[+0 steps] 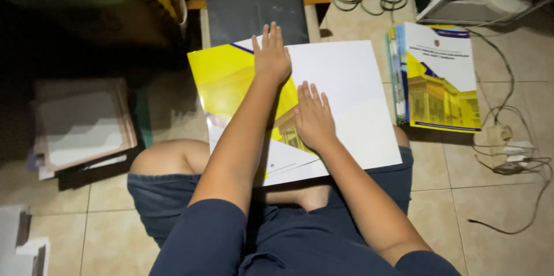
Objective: The person folds printed covers by hand, smoothing each one, then placing it onto a stack. The person also flips through and smooths pages of a book, then places it on a stack and aligns the books.
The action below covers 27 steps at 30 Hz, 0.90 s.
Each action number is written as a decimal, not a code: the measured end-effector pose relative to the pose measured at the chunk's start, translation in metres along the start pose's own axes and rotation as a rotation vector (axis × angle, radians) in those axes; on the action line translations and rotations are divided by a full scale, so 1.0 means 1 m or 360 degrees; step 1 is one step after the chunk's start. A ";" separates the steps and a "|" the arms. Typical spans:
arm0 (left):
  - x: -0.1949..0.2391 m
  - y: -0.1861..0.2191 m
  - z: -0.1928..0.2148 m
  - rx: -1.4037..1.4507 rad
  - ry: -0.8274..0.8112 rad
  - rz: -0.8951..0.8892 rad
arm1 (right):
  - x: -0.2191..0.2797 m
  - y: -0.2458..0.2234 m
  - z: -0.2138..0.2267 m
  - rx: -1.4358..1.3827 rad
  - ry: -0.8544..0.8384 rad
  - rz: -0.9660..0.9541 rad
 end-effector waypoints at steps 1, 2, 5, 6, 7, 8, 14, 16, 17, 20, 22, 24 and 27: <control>0.008 0.003 0.006 0.0005 0.0002 -0.0017 | 0.000 0.002 0.002 0.0004 0.0006 -0.0017; 0.016 0.006 0.012 -0.0005 0.0002 -0.0049 | 0.000 0.002 0.003 -0.0011 0.0003 -0.0008; 0.068 0.010 0.018 -0.0052 -0.0058 -0.0116 | 0.002 0.002 0.000 -0.0023 -0.0006 0.0011; 0.088 0.013 0.019 -0.0088 -0.0118 -0.0161 | 0.002 0.003 -0.002 -0.0019 -0.0009 0.0012; 0.097 0.010 0.018 -0.0097 -0.0118 -0.0167 | -0.001 0.005 -0.006 -0.0027 -0.0003 0.0008; 0.106 0.006 0.018 -0.0026 -0.0066 -0.0169 | -0.004 0.007 -0.010 0.0017 0.0019 0.0027; 0.117 0.011 0.018 0.0049 -0.0030 -0.0001 | 0.019 0.011 -0.007 0.0043 0.0133 0.0120; 0.119 0.006 0.022 0.0065 -0.0025 0.0047 | 0.033 0.007 -0.008 0.0022 0.0082 0.0175; 0.121 0.006 0.024 0.0069 -0.0040 0.0071 | 0.043 0.008 -0.013 -0.0012 0.0066 0.0207; 0.117 0.006 0.025 0.0063 -0.0069 0.0071 | 0.037 0.012 -0.021 0.0007 0.0092 0.0247; 0.124 0.007 0.018 0.0056 -0.0119 0.0054 | 0.021 0.011 -0.025 0.0046 0.0099 0.0249; 0.121 0.006 0.019 0.0099 -0.0055 0.0044 | -0.019 0.008 -0.018 0.0096 0.0098 0.0250; 0.108 -0.003 0.002 0.0093 -0.0034 0.0033 | -0.051 -0.002 -0.006 0.0118 0.0167 0.0244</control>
Point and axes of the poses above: each hand's wrist, its own x-axis away from the middle knuckle, its own z-axis out of the back of the hand, y = z × x, the point moved 3 cm from there along -x, towards the middle knuckle, and after that the axes turned 2 degrees about -z, right-handed, at the moved point
